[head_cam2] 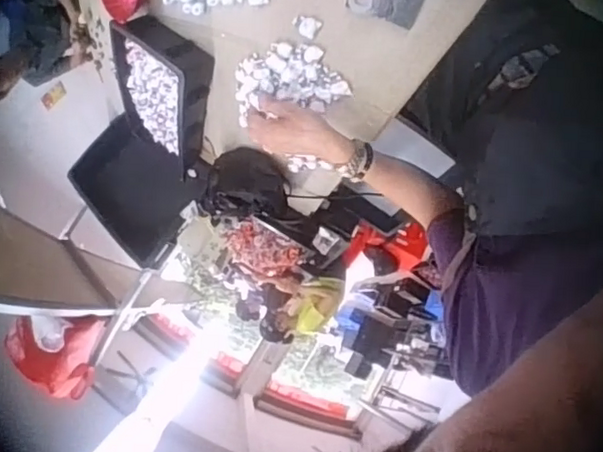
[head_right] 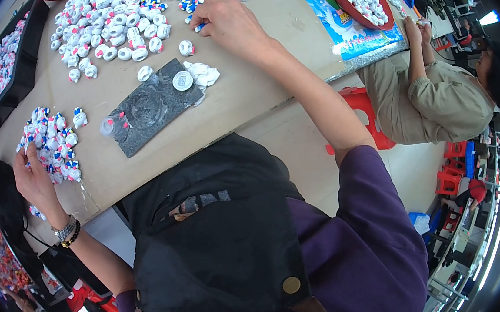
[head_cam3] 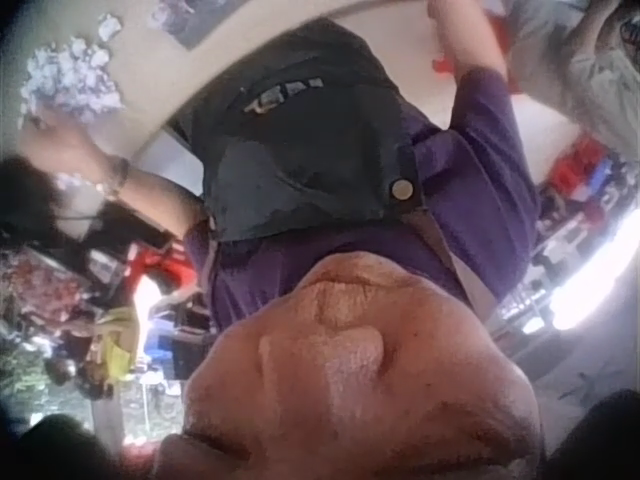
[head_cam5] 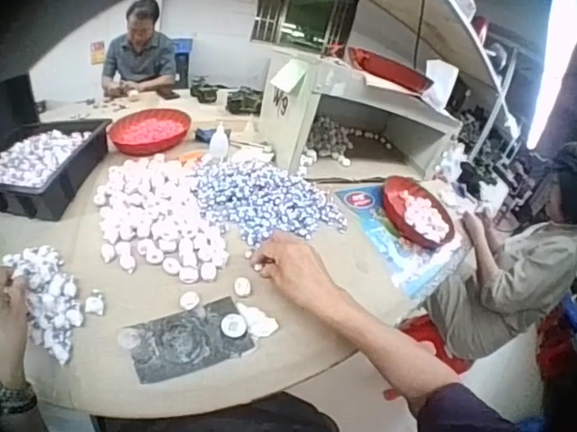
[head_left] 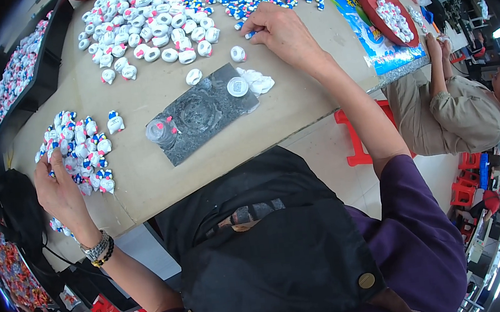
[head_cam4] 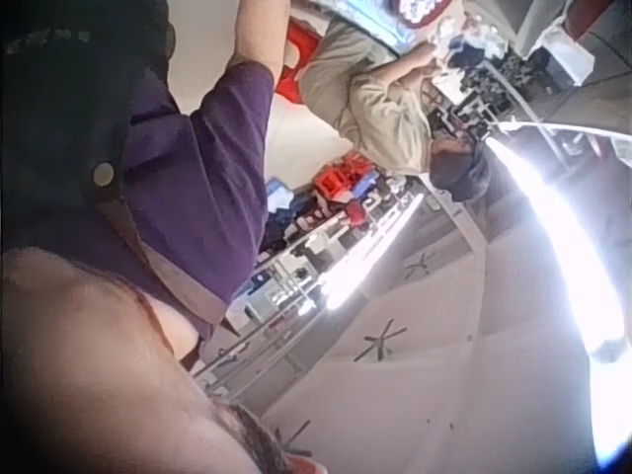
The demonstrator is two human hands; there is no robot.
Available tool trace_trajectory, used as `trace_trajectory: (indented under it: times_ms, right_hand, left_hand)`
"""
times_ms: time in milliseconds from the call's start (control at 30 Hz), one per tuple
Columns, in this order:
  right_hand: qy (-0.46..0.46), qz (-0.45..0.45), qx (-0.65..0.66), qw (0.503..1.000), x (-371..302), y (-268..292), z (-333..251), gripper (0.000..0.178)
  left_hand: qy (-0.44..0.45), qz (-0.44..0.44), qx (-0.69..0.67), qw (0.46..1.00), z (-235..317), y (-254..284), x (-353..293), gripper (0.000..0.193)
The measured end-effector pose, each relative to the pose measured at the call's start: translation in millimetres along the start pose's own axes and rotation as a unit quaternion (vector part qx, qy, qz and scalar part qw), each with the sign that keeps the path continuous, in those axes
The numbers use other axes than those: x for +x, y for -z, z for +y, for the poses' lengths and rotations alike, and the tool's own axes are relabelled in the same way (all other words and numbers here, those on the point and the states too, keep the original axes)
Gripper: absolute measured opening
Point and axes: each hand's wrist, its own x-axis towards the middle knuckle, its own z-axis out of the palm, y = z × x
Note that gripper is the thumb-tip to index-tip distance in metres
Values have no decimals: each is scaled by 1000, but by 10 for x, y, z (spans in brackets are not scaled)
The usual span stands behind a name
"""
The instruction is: The person assembles small plastic or metal parts by hand, inserting blue plastic inserts into white housings at a manufacturing workbench.
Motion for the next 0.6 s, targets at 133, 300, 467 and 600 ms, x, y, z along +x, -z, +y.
trace_trajectory:
  times_ms: [133, 300, 467, 600]
  right_hand:
    - [12, 40, -21, 999, -81, 11, 10, 18]
    - [-150, -10, 270, 951, -174, 228, -154, 14]
    - [-243, -21, 486, 839, -276, 349, -376, 14]
    - [-206, 10, 474, 856, -385, 391, -441, 17]
  left_hand:
    - [-24, 50, -32, 998, 173, 47, -46, 35]
    - [189, -61, -500, 843, 706, 258, -307, 41]
    - [300, -340, -794, 406, 1313, 335, -660, 34]
    - [299, -356, -768, 441, 1463, 227, -861, 32]
